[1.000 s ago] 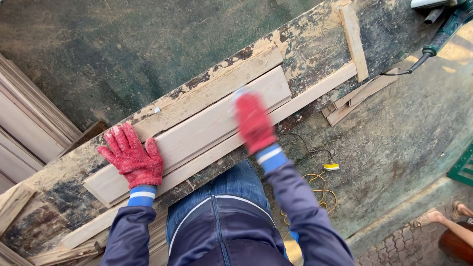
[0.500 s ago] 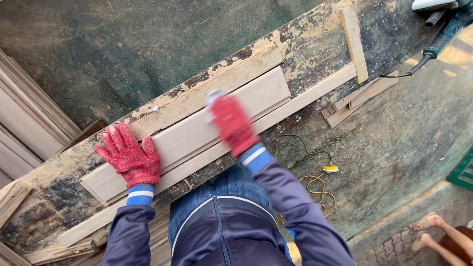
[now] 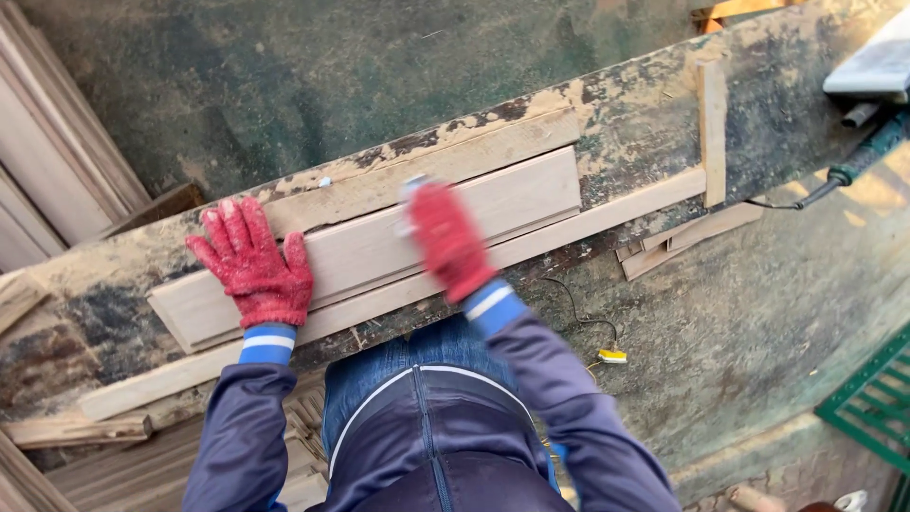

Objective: Manual sanding of wooden planks using sandpaper in a workshop environment.

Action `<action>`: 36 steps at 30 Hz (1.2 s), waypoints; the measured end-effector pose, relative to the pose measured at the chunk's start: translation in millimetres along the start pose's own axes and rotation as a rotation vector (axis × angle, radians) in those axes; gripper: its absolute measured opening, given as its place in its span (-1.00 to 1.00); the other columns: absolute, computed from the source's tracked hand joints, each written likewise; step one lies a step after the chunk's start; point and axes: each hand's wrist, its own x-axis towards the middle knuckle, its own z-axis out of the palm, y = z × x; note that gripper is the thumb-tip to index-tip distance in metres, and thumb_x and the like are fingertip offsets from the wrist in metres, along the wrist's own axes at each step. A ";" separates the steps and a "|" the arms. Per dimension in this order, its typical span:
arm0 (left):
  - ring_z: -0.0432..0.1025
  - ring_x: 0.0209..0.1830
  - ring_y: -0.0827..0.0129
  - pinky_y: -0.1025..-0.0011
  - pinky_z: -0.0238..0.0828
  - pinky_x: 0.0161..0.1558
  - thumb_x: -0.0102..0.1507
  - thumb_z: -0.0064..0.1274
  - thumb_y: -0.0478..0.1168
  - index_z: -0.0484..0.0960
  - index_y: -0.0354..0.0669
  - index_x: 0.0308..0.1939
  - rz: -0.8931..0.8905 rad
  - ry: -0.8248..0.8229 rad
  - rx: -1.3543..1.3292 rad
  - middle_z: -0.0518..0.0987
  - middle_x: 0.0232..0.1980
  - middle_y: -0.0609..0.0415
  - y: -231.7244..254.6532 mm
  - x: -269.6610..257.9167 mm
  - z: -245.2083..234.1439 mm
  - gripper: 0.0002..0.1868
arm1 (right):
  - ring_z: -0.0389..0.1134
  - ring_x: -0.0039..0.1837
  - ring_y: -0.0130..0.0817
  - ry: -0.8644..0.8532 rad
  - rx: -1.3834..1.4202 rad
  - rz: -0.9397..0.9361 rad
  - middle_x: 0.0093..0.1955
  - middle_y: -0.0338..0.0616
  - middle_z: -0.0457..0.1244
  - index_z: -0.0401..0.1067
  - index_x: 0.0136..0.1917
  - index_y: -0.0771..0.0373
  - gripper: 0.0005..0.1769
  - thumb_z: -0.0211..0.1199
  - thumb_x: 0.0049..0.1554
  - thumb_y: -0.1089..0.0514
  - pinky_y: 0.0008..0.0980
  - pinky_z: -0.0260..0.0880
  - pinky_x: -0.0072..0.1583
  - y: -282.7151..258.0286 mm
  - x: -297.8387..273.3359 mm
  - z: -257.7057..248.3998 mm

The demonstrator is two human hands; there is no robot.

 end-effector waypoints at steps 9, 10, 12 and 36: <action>-0.07 0.60 -0.42 -0.48 -0.40 0.46 0.33 0.17 0.11 0.24 -0.28 0.58 -0.142 0.124 -0.023 0.20 0.57 -0.49 -15.4 -8.3 1.3 -0.13 | 0.33 0.39 0.14 -0.039 -0.118 0.052 0.32 0.12 0.37 0.61 0.21 0.30 -0.65 0.27 0.32 0.02 0.08 0.23 0.50 174.9 -31.9 -117.0; -0.16 0.60 -0.42 -0.46 -0.46 0.46 0.40 0.11 0.15 0.17 -0.27 0.62 -0.295 0.111 0.020 0.10 0.60 -0.52 -23.4 -11.3 -5.6 -0.13 | 0.33 0.41 0.15 -0.080 -0.126 0.021 0.35 0.11 0.36 0.61 0.22 0.29 -0.63 0.23 0.33 -0.01 0.10 0.21 0.51 176.5 -30.7 -120.8; -0.24 0.61 -0.43 -0.45 -0.52 0.46 0.47 0.04 0.19 0.10 -0.27 0.65 -0.475 0.096 0.069 0.01 0.62 -0.55 -40.2 -19.0 -27.1 -0.13 | 0.32 0.42 0.15 -0.129 -0.115 -0.030 0.38 0.10 0.35 0.61 0.22 0.28 -0.60 0.20 0.35 -0.04 0.13 0.19 0.52 183.2 -33.1 -124.3; -0.34 0.64 -0.37 -0.48 -0.57 0.47 0.47 -0.20 0.28 0.00 -0.20 0.67 -0.640 -0.128 -0.004 -0.08 0.66 -0.52 -68.5 -25.8 -43.0 -0.12 | 0.25 0.48 0.03 -0.100 -0.042 -0.131 0.40 0.08 0.30 0.47 0.39 0.18 -0.60 0.28 0.32 0.08 0.08 0.13 0.56 53.9 12.0 -52.6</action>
